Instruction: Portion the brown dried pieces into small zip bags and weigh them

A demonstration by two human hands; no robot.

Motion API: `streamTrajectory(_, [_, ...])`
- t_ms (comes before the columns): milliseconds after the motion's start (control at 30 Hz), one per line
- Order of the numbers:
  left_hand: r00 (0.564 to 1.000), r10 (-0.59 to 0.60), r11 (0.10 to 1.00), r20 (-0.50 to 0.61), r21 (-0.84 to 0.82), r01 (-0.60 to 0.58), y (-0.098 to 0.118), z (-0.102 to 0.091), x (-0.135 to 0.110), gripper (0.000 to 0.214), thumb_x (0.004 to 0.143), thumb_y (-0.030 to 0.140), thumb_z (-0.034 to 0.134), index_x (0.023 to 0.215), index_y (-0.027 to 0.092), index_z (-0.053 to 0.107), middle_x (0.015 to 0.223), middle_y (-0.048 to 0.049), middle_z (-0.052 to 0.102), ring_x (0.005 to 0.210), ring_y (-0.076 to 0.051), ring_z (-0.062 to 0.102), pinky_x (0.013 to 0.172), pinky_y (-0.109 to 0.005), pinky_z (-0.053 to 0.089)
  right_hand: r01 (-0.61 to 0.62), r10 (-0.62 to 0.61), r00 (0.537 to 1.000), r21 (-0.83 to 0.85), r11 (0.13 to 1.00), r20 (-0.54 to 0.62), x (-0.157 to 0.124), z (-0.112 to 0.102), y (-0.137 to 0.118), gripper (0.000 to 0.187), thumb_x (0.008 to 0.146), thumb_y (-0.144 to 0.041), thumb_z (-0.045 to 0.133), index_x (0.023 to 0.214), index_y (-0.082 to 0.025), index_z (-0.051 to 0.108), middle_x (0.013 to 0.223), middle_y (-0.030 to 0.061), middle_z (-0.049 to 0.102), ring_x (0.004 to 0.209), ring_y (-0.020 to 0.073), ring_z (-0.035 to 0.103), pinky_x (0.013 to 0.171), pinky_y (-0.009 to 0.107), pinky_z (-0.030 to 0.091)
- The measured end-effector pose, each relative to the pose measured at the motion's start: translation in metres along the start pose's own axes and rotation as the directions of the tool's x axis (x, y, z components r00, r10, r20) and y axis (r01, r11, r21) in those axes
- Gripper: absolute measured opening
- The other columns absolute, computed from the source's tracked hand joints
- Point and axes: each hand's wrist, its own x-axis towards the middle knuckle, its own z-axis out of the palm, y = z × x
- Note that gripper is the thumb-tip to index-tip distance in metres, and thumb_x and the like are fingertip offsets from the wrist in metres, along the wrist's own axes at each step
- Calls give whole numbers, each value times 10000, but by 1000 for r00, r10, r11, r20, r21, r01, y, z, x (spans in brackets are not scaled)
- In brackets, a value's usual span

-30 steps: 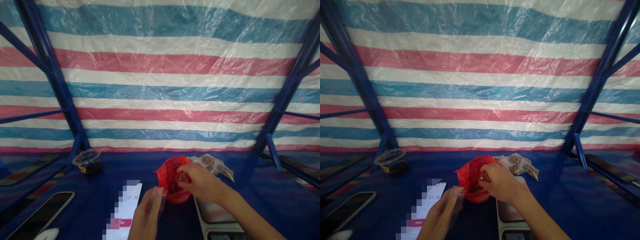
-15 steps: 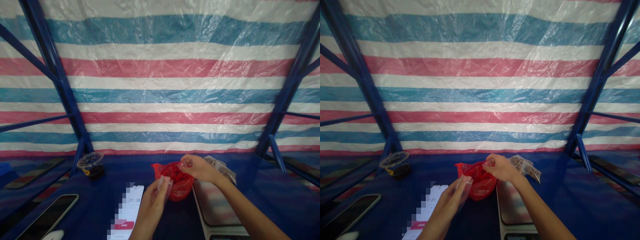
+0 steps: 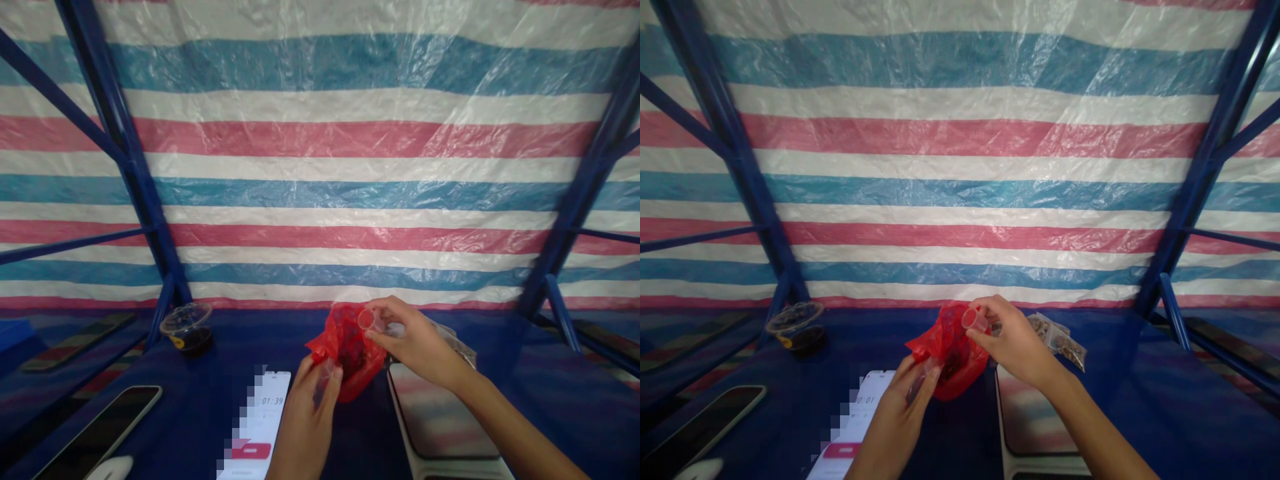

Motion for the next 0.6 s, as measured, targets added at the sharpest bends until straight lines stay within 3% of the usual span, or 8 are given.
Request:
streamTrajectory(100, [1000,16,1000,-10,20,-16,1,-1,-4,403,1040,523,526,1191,229,756,1290,-109,689,1232,-292,659,1144,-441,470,43,-44,999,-62,997,-11,-5,1,-1,279,857,-233,746,1135,-247,724,1052,36,738,953,206,700,909,369,574])
streamTrajectory(233, [996,49,998,-77,31,-47,5,-3,-5,406,1058,521,482,1188,245,750,1302,-103,665,1250,-287,641,1172,-449,446,119,-134,985,-133,984,-112,-6,-5,-11,284,901,-242,731,1183,-268,711,1093,38,732,1001,213,697,951,389,571])
streamTrajectory(367, [998,66,998,-22,26,-65,2,1,-6,401,1051,499,492,1203,238,757,1283,-111,695,1204,-293,672,1138,-449,491,150,-163,984,-165,975,-70,-6,-7,-19,243,901,-240,734,1142,-269,725,1055,31,742,975,209,710,930,376,593])
streamTrajectory(467, [998,57,998,-21,-14,-57,1,8,-12,424,1060,486,480,1282,233,738,1339,-119,693,1260,-298,660,1154,-454,491,155,-181,969,-157,975,-168,-6,-7,-21,257,921,-294,730,1176,-267,713,1088,47,746,1006,224,722,960,406,599])
streamTrajectory(600, [999,1,999,38,-43,0,6,14,-19,445,1059,493,481,1286,214,742,1331,-132,714,1269,-306,670,1134,-455,521,146,-163,966,-97,985,-200,-2,-8,-20,271,931,-327,731,1196,-272,706,1137,50,745,1043,230,738,972,409,609])
